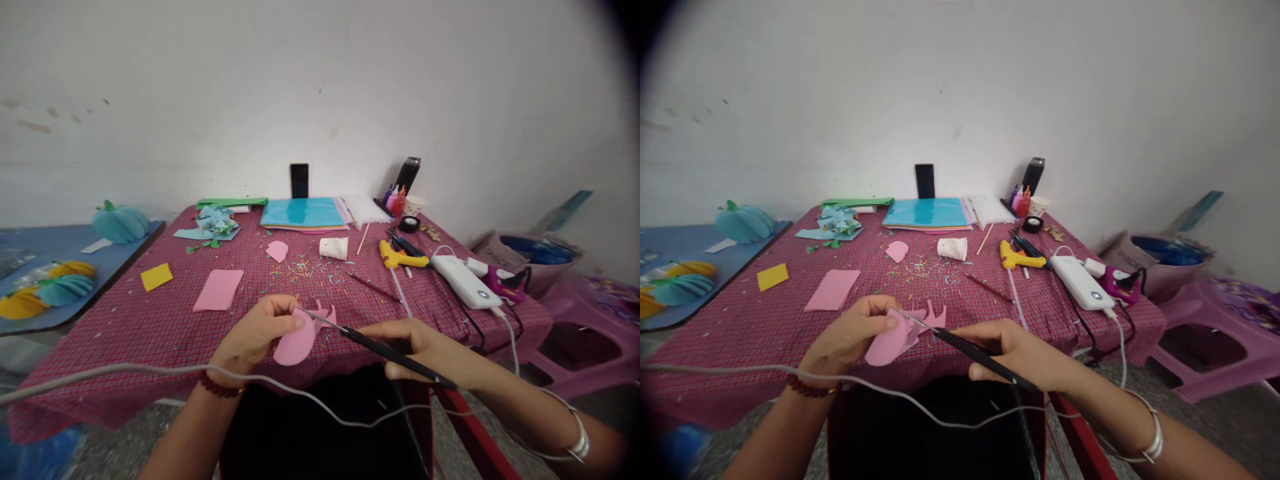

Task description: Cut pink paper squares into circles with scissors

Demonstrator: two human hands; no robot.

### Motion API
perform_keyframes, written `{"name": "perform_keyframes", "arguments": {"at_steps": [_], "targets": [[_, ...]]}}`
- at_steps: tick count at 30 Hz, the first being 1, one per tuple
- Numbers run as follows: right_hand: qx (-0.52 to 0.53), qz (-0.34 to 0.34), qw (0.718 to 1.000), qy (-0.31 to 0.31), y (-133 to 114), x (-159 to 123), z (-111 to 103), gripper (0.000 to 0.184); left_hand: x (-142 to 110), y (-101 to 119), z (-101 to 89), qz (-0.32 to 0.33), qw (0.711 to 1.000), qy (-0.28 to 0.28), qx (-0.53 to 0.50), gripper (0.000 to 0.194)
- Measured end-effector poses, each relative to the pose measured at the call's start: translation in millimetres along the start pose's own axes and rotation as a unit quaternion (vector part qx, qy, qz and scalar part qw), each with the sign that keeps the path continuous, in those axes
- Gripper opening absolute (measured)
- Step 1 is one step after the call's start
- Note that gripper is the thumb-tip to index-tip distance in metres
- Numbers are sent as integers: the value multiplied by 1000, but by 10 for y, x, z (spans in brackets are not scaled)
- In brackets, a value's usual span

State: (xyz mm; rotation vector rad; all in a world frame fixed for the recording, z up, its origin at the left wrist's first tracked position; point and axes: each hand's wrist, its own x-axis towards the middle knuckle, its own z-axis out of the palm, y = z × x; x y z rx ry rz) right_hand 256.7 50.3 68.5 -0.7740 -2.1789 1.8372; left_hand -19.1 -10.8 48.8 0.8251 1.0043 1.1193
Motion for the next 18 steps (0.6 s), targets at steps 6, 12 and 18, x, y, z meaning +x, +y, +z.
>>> {"name": "perform_keyframes", "arguments": {"at_steps": [6, 12, 18], "targets": [[-14, -15, 1000, 5, 38, -11, -9, 55, -3, 11, 12, 8, 1000, 4, 29, 23], [-28, -15, 999, 5, 104, 13, -28, 55, 11, 18, 17, 6, 999, 10, 38, 23], [-200, -45, 970, 134, 227, 217, -192, 50, -6, 56, 6, 33, 999, 30, 14, 24]]}}
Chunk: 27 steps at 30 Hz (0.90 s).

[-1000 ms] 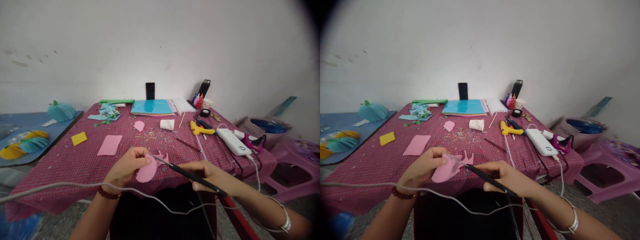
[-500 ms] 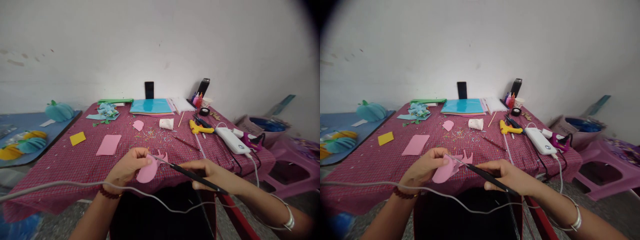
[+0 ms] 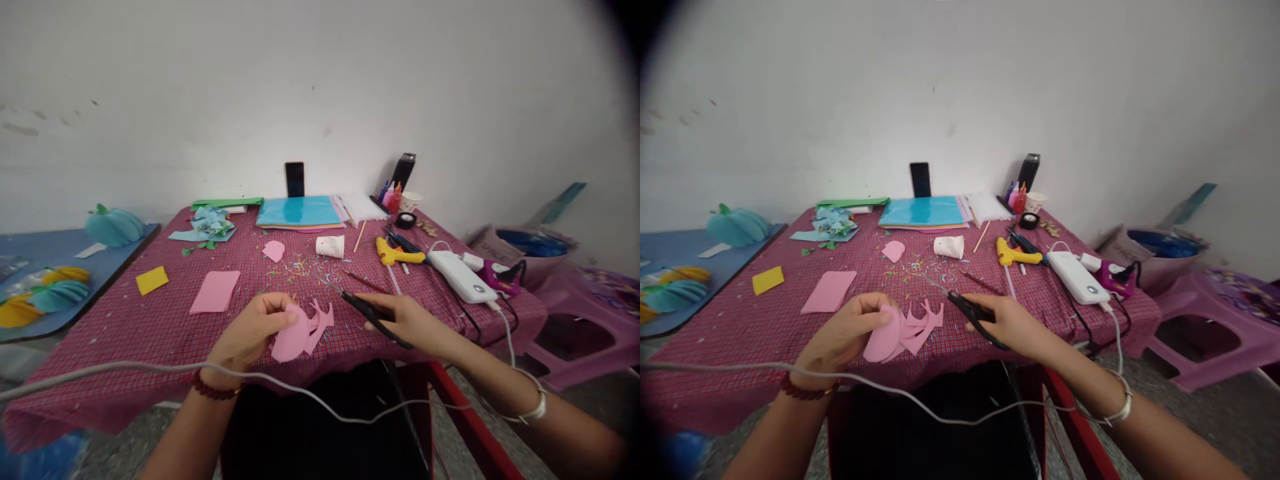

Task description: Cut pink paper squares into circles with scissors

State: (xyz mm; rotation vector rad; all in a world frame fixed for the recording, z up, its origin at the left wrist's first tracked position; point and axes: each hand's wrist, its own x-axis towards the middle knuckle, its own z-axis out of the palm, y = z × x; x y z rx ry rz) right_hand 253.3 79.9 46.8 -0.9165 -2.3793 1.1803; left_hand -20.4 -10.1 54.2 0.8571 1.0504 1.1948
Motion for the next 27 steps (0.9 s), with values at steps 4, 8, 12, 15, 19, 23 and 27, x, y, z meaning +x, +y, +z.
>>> {"name": "perform_keyframes", "arguments": {"at_steps": [4, 8, 12, 15, 19, 23, 27], "targets": [[-242, -5, 968, 66, 128, 121, 79, 48, 9, 23, 11, 6, 999, 18, -26, 22], [-296, -32, 952, 70, 206, 163, 178, 43, 31, 41, 44, 21, 995, 59, -81, 22], [-293, -41, 951, 84, 257, 163, 218, 42, 88, 35, 46, 56, 979, 124, -151, 20], [-286, -50, 953, 90, 284, 149, 229, 42, 134, 12, 24, 70, 972, 148, -170, 19], [-285, -52, 951, 104, 270, 125, 214, 41, 156, -11, 8, 76, 974, 142, -157, 20], [-209, -85, 964, 143, 99, 150, 220, 27, 164, -32, 42, 65, 977, 148, -136, 26], [-31, -122, 976, 177, -181, 371, 376, 25, 191, -96, 111, 80, 977, 159, -114, 27]]}}
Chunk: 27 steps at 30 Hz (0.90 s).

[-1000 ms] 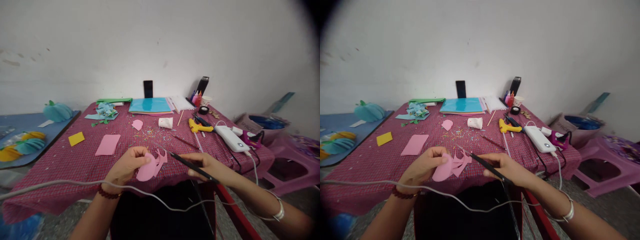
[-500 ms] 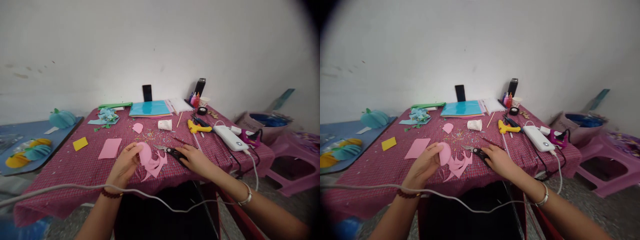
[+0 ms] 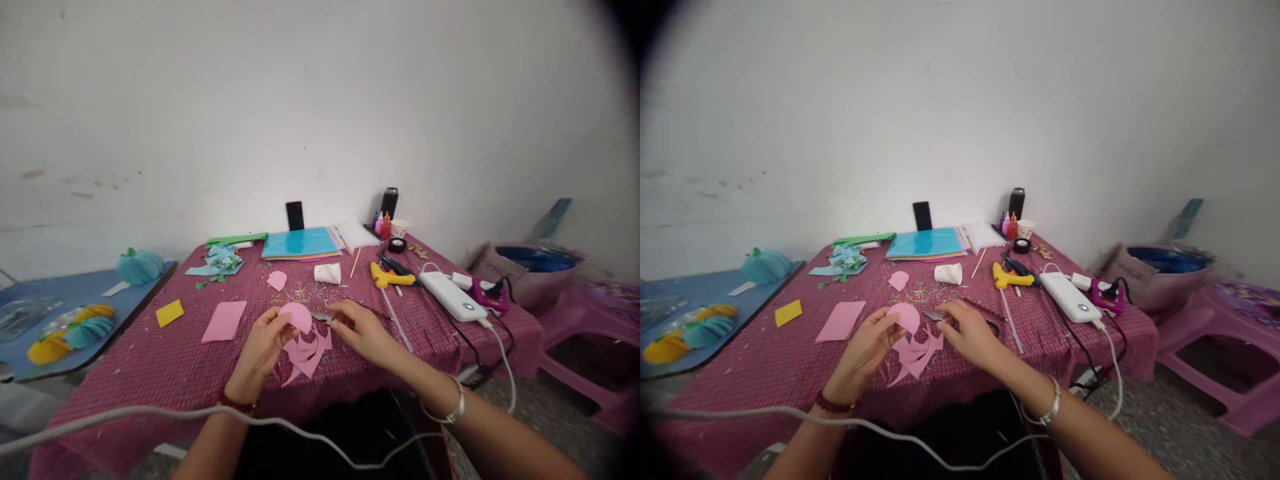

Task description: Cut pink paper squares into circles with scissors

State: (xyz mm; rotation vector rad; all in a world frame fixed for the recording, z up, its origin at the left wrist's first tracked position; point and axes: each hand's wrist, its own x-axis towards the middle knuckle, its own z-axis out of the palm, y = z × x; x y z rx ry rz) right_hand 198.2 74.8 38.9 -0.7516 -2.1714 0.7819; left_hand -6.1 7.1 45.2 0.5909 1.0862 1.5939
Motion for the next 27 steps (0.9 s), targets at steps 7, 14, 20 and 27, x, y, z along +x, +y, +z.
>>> {"name": "perform_keyframes", "arguments": {"at_steps": [7, 14, 20, 27], "targets": [[336, 92, 938, -9, -94, 536, 547, 10, -5, -65, -4, 125, 985, 18, 120, 21], [479, 168, 860, -61, -190, 594, 660, 30, -59, -38, 32, 157, 982, -64, 85, 42], [542, 187, 813, -99, -223, 537, 653, 31, -84, -43, 57, 151, 983, -71, 73, 41], [585, 203, 773, -141, -244, 483, 605, 28, -104, -25, 31, 151, 978, -114, 90, 35]]}}
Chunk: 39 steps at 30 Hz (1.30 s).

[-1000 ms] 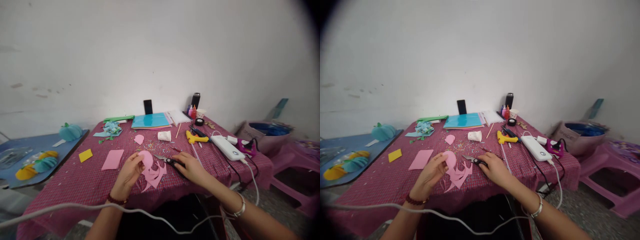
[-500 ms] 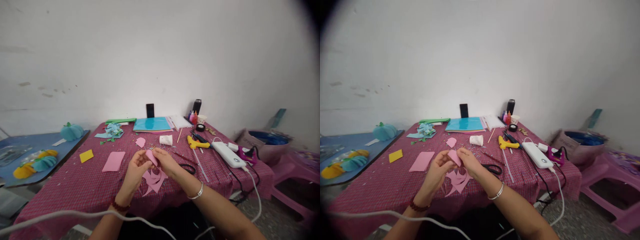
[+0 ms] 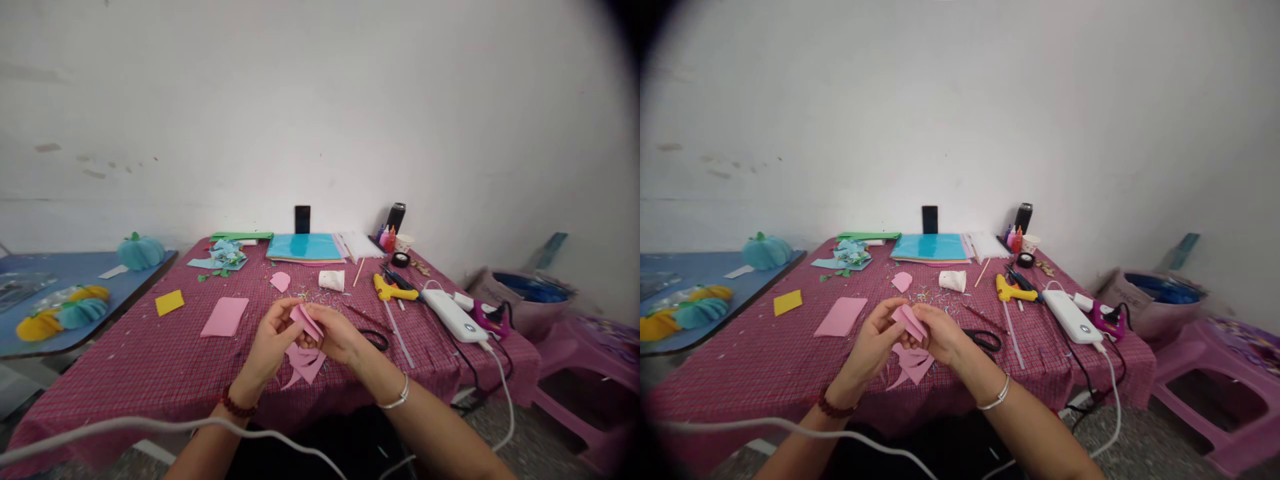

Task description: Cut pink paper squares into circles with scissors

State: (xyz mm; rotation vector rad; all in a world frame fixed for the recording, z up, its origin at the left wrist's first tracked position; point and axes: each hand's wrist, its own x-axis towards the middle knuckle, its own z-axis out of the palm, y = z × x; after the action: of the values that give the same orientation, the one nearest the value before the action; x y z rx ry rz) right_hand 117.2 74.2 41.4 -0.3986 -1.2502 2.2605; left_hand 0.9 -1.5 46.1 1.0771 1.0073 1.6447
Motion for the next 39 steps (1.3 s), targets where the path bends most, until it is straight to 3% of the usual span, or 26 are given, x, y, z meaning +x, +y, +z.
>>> {"name": "perform_keyframes", "arguments": {"at_steps": [5, 10, 14, 16, 18, 21, 24, 26, 33, 39], "targets": [[-27, 51, 998, 19, 17, -170, -41, 33, -53, 26, 54, -12, 994, -31, 100, 30], [5, 82, 996, 39, 97, -254, -151, 30, -152, 48, 114, 125, 929, -11, 348, 24], [45, 71, 996, 22, 76, -230, -191, 28, -99, 118, -11, 158, 925, 103, 329, 31], [39, 54, 997, 26, 20, -187, -220, 30, 65, 201, -179, 159, 928, 160, 297, 36], [33, 35, 998, 43, -69, -116, -281, 31, 335, 294, -410, 132, 942, 179, 250, 36], [33, 5, 996, 82, -251, 35, -448, 26, 835, 377, -789, -6, 968, 99, 231, 30], [23, -12, 992, 126, -423, 194, -658, 22, 1247, 339, -1056, -69, 956, 61, 278, 25], [14, -12, 989, 144, -487, 278, -769, 22, 1425, 262, -1127, -89, 942, 35, 321, 27], [-28, 26, 988, 148, -374, 427, -833, 31, 1767, -142, -1082, -63, 876, -24, 478, 20], [-50, 57, 987, 144, -281, 444, -839, 40, 1834, -369, -1151, -39, 826, -38, 560, 15]]}}
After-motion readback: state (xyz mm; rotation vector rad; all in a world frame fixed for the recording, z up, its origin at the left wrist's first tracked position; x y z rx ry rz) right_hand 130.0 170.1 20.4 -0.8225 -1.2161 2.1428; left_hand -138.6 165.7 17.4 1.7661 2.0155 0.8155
